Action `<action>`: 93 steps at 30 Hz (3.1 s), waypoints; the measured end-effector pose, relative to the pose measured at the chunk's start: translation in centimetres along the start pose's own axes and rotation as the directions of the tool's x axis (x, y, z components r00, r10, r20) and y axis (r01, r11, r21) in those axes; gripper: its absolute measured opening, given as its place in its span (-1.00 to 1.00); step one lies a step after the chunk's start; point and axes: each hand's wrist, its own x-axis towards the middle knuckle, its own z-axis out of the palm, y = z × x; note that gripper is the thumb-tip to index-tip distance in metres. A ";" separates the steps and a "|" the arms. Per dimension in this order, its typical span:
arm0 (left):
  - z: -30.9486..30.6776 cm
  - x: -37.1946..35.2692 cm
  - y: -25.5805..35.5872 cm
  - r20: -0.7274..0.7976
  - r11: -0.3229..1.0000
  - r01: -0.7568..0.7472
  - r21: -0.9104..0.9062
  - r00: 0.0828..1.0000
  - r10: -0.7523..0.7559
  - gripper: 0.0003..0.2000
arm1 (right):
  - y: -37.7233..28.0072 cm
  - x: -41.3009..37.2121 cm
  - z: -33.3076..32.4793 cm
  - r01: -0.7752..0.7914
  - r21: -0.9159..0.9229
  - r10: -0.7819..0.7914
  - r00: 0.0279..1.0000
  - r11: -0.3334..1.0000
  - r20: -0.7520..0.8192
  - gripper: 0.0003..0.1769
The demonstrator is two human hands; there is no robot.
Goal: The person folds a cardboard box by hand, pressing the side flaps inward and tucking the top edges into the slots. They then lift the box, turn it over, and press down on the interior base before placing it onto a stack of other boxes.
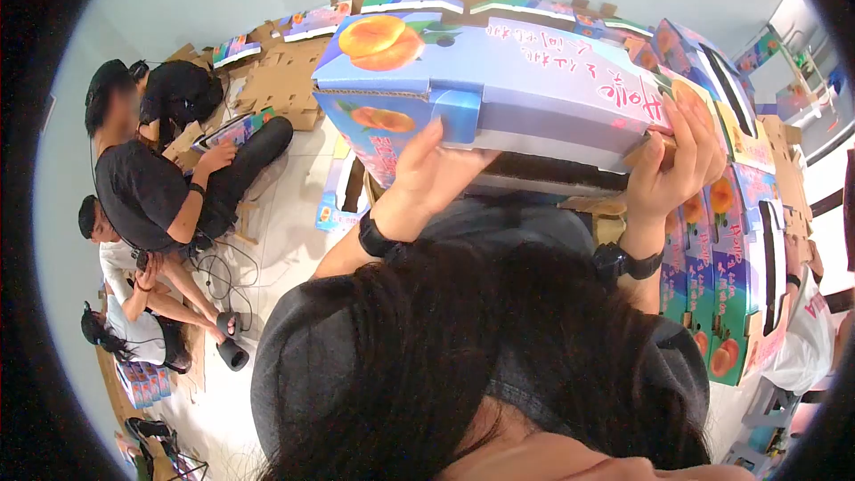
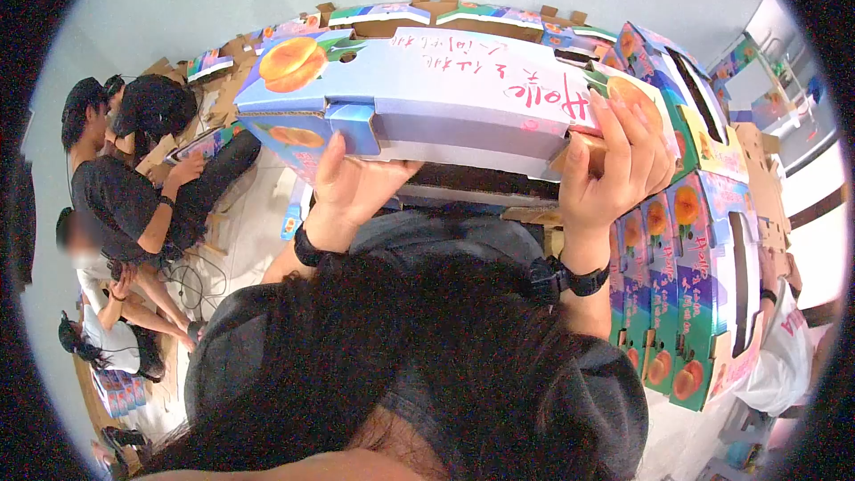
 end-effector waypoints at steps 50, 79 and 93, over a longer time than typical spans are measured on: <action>0.0 1.8 -0.3 -0.060 0.996 -0.029 -0.083 0.998 0.025 0.01 | -0.1 -1.2 0.1 -0.025 -0.021 0.024 0.999 0.999 -0.038 -0.54; 1.5 -0.2 3.0 0.348 0.448 -0.212 0.869 0.904 -0.247 -0.46 | 1.4 3.9 6.5 -0.018 -0.032 0.021 0.995 0.999 0.099 -0.77; -2.6 3.7 -2.2 0.658 -0.629 -0.465 0.623 0.746 0.100 -0.63 | -0.6 3.4 6.4 0.016 0.002 -0.016 0.995 1.000 -0.095 -0.78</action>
